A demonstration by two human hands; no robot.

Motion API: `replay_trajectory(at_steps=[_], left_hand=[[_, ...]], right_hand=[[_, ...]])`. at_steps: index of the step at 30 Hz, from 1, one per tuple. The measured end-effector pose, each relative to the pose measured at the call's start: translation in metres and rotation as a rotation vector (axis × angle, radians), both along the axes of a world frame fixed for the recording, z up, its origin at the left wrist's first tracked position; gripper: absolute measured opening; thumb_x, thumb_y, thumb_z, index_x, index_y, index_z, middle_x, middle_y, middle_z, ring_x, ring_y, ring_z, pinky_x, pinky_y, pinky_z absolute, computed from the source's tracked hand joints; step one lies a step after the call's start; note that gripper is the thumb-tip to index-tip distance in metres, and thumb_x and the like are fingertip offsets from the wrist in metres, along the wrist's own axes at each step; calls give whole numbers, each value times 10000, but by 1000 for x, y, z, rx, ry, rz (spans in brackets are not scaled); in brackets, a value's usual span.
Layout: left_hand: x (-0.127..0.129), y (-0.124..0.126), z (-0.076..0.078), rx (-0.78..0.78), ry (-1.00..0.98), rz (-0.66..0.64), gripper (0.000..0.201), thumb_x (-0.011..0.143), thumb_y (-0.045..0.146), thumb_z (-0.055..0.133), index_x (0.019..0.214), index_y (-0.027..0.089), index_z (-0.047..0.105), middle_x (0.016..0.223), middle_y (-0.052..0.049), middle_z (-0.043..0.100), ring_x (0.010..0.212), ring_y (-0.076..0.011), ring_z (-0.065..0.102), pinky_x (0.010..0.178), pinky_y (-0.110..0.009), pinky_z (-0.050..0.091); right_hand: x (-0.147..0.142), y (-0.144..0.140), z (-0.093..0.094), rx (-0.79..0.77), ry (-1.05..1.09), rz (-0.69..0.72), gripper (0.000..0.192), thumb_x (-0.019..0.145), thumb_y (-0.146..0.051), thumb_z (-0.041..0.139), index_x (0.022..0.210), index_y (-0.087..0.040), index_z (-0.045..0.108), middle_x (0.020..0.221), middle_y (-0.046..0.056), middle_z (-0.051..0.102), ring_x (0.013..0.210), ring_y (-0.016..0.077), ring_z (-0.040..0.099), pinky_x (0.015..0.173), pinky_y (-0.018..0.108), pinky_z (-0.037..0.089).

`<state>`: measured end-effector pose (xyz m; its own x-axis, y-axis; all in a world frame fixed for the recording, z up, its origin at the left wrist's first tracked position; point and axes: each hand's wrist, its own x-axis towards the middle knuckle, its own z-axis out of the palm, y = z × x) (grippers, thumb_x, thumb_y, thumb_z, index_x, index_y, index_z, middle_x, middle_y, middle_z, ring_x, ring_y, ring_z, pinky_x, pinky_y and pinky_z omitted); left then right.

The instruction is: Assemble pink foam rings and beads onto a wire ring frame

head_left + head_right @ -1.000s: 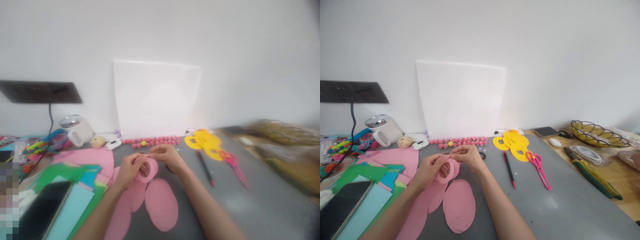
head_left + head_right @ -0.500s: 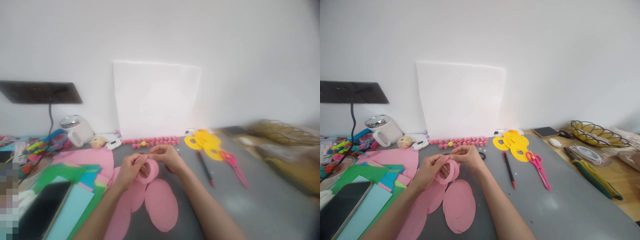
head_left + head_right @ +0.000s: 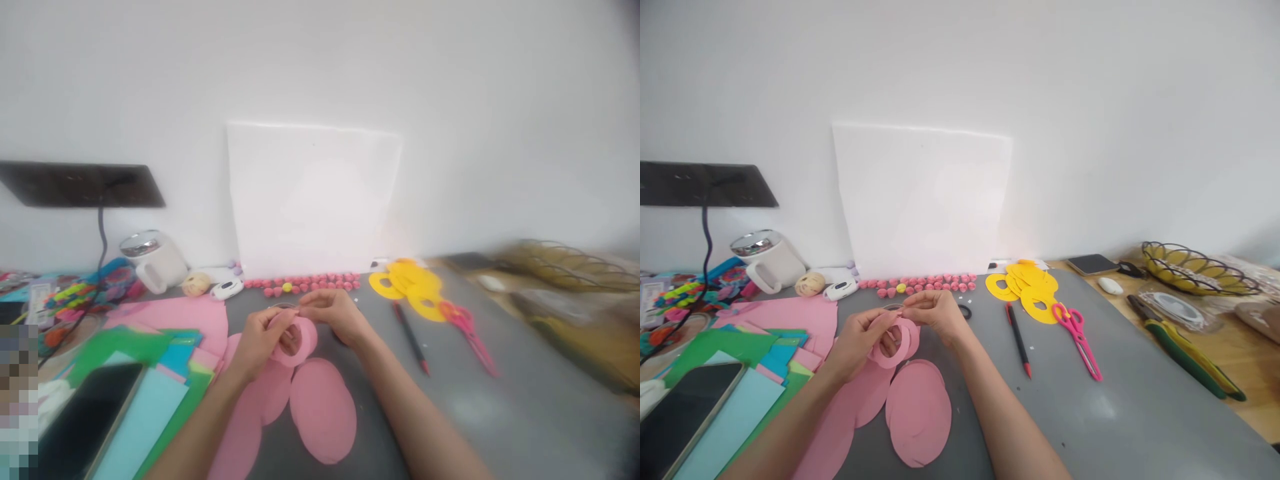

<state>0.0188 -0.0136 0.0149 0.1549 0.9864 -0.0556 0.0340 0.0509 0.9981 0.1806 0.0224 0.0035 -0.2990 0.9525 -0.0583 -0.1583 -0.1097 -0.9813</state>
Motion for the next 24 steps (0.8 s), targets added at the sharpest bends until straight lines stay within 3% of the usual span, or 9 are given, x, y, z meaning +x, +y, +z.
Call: replay_trajectory(at_steps=[24], left_hand=[[-2,0,-1,64,88,-43,324,798,426,525,628,159,595,581,-18,616,465,-121,549,495,-234,455]], right_hand=[[0,1,0,29,-50,-33,347,499,-330,807,770,-157,675,674,29,691,645,162,632,658,308,487]])
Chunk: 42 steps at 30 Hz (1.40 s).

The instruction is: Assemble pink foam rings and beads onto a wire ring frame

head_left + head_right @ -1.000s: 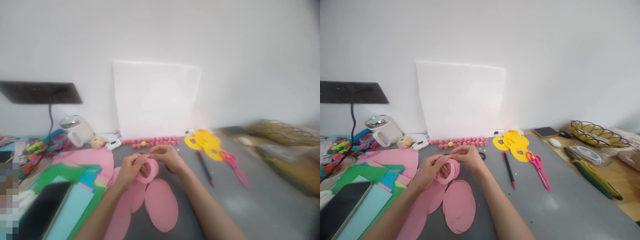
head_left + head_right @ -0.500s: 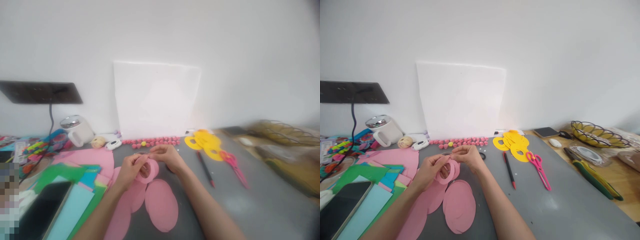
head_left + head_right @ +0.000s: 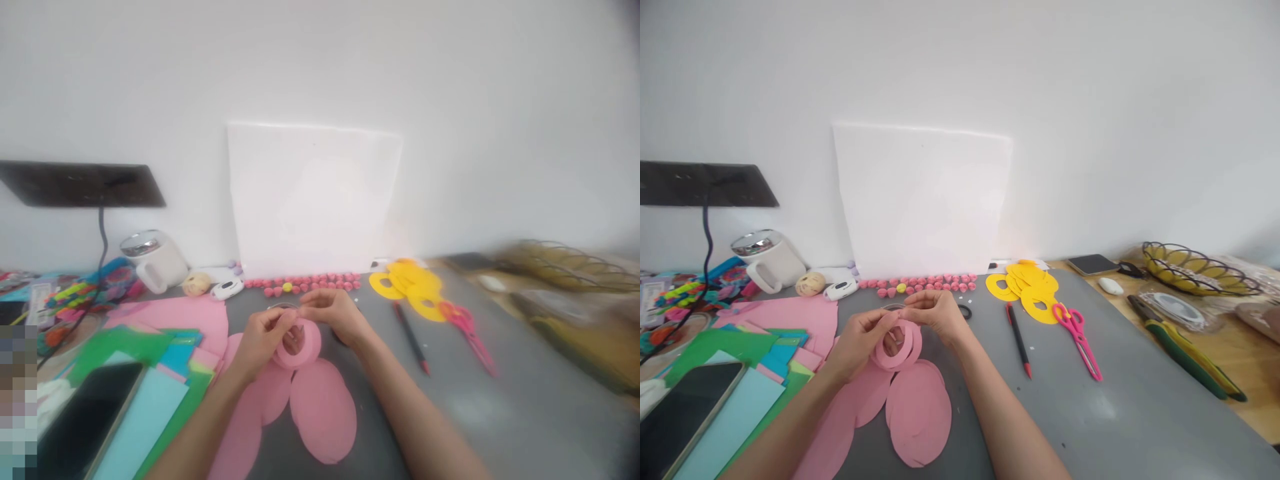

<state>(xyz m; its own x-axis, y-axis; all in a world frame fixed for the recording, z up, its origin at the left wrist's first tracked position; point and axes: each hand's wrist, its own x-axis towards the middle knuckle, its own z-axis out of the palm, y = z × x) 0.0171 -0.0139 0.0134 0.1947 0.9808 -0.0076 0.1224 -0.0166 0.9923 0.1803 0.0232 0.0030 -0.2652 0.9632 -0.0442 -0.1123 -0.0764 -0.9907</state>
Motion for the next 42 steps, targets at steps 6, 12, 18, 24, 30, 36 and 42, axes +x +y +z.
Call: replay_trajectory(at_steps=[6,12,18,24,30,36,42], left_hand=[[0,0,-1,8,-16,10,326,796,430,532,635,159,611,574,-13,612,472,-120,550,503,-232,455],[-1,1,-3,1,-22,8,316,800,415,535,652,148,617,581,-19,618,471,-121,553,499,-232,455],[-1,1,-4,-13,-40,11,303,807,392,539,655,142,618,579,-18,617,471,-116,556,496,-228,456],[0,1,-2,-13,-31,16,323,806,386,542,608,140,610,573,-19,617,478,-114,561,493,-220,459],[0,1,-4,-19,-49,15,319,802,397,540,643,137,630,583,-18,621,476,-112,556,501,-228,465],[-1,0,-2,-20,-39,16,318,799,394,543,621,140,617,582,-21,624,477,-118,560,498,-229,463],[0,1,-2,-8,-46,7,316,803,385,541,610,142,603,573,-17,624,472,-120,565,498,-227,464]], right_hand=[[0,0,2,6,55,16,299,537,-305,790,774,-165,673,719,28,698,695,164,647,708,309,493],[0,-2,5,27,68,31,286,528,-285,793,760,-159,681,811,59,716,768,190,660,779,345,496],[1,-2,4,14,78,36,283,538,-265,788,773,-152,680,804,71,723,766,203,670,783,356,500],[1,0,1,22,85,46,295,554,-282,781,792,-143,675,835,84,726,781,211,676,769,347,506],[2,-1,1,-31,64,20,378,523,-301,799,839,-146,660,803,80,731,753,229,684,732,359,512],[2,0,1,-30,36,-7,385,533,-303,796,857,-148,656,768,75,730,733,219,684,701,335,513],[-1,-1,4,-42,5,-59,387,497,-291,807,822,-141,662,695,57,718,671,197,670,649,311,505]])
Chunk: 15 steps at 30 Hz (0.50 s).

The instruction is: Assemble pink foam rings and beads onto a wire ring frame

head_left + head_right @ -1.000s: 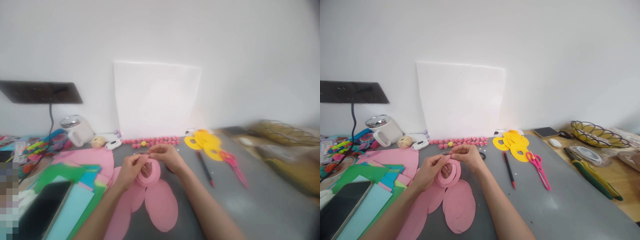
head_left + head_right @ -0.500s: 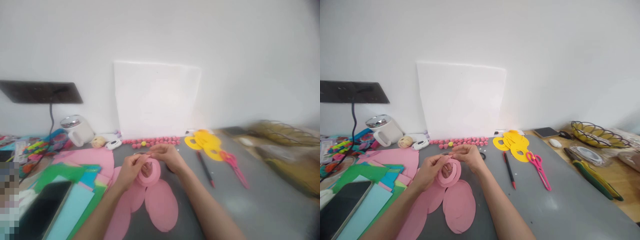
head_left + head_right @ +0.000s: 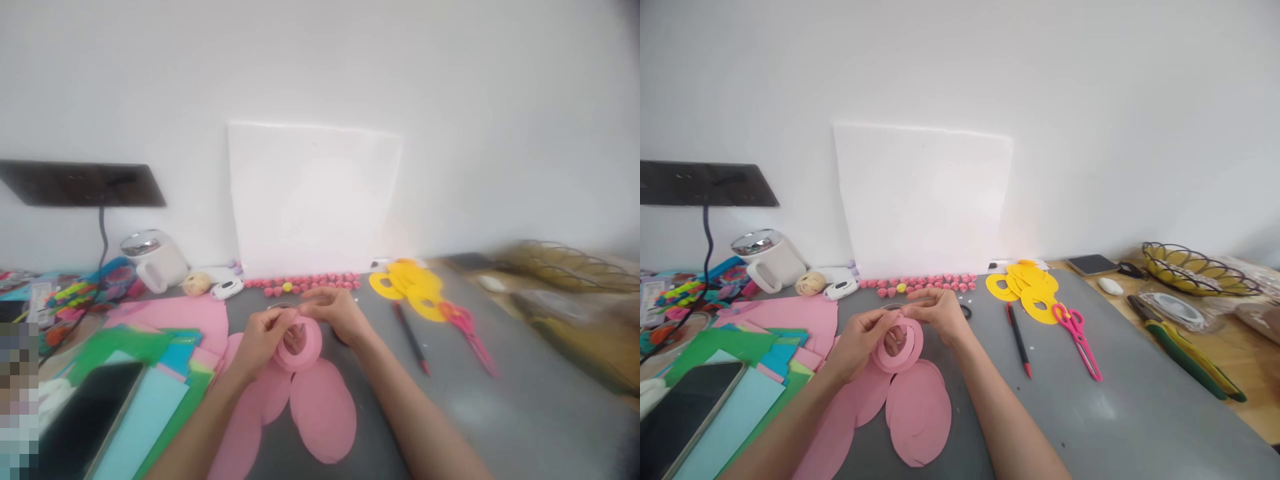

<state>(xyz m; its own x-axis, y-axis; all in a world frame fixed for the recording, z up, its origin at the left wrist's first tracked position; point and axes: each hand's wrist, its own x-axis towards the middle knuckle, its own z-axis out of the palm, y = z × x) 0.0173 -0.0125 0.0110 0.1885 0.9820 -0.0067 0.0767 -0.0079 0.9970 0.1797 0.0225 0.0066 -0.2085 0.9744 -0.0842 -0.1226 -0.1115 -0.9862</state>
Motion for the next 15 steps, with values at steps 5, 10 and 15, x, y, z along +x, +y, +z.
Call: replay_trajectory(at_steps=[5,10,15], left_hand=[[0,-1,-1,-2,3,-8,312,811,383,534,624,145,611,574,-7,615,467,-117,564,497,-226,462],[1,-1,2,11,1,-18,309,814,379,531,629,146,616,575,-3,607,468,-113,563,494,-220,460],[1,-2,3,3,1,6,263,802,373,546,687,154,632,563,11,587,459,-110,559,483,-216,454]], right_hand=[[-1,0,0,1,-17,-21,369,472,-299,814,763,-141,651,643,39,699,606,168,641,597,288,481],[-1,1,-2,-11,2,-11,373,460,-308,816,739,-147,629,655,39,696,598,161,633,592,284,478],[-2,0,-2,22,13,-12,357,459,-303,819,715,-152,619,627,18,671,577,142,607,570,267,462]])
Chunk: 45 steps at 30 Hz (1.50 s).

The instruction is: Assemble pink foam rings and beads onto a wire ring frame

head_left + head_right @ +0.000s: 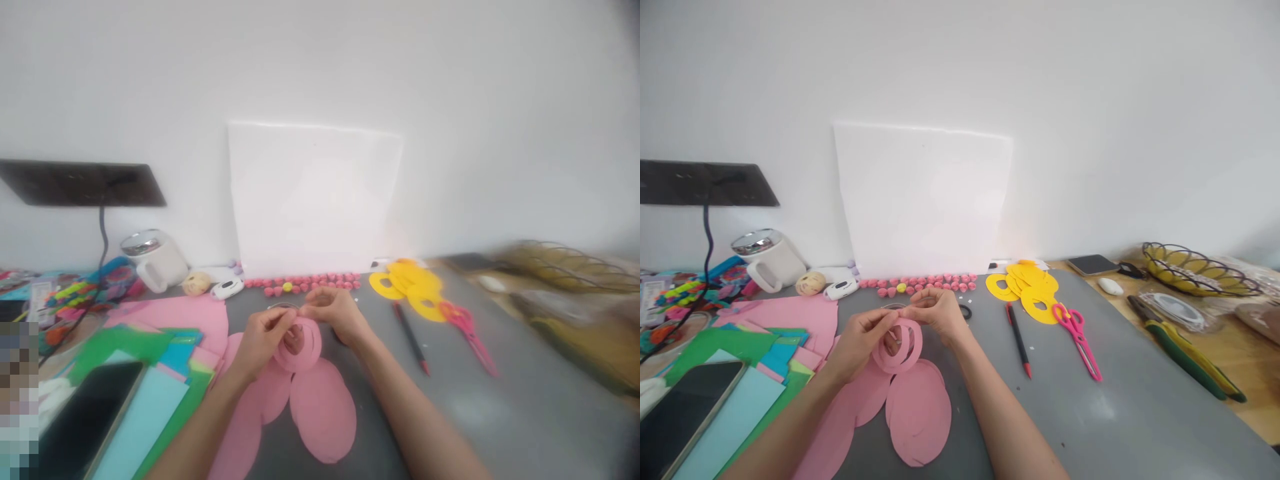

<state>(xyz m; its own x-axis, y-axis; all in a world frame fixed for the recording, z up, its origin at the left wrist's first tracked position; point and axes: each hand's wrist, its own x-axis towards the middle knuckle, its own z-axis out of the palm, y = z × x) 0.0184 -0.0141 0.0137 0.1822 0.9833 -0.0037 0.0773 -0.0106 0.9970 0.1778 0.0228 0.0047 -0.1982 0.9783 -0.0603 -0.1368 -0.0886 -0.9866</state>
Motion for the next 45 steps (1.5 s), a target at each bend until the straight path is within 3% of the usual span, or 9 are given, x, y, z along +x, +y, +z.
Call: replay_trajectory(at_steps=[13,19,33,45], left_hand=[[-1,1,-2,10,-14,45,268,793,382,551,699,144,631,580,-4,615,460,-116,550,479,-225,462],[-2,0,-2,-8,-1,42,264,796,380,546,753,141,650,588,-4,619,460,-117,552,481,-226,460],[-1,0,-1,4,-18,53,280,782,390,561,675,143,634,568,-5,618,457,-112,551,481,-221,460],[-1,0,-1,-34,-28,37,253,772,390,575,757,150,652,589,-4,627,440,-139,583,473,-246,473]], right_hand=[[8,1,2,98,-63,108,229,561,-309,768,736,-166,728,763,47,710,732,179,635,729,318,488],[7,1,0,77,-40,82,230,529,-301,784,702,-171,707,717,31,706,680,171,638,688,318,505],[8,5,-8,14,82,92,305,516,-258,802,765,-152,662,751,53,718,700,183,666,704,320,513],[5,2,-2,-5,-3,55,334,470,-303,820,722,-157,655,659,23,685,621,151,625,626,286,502]])
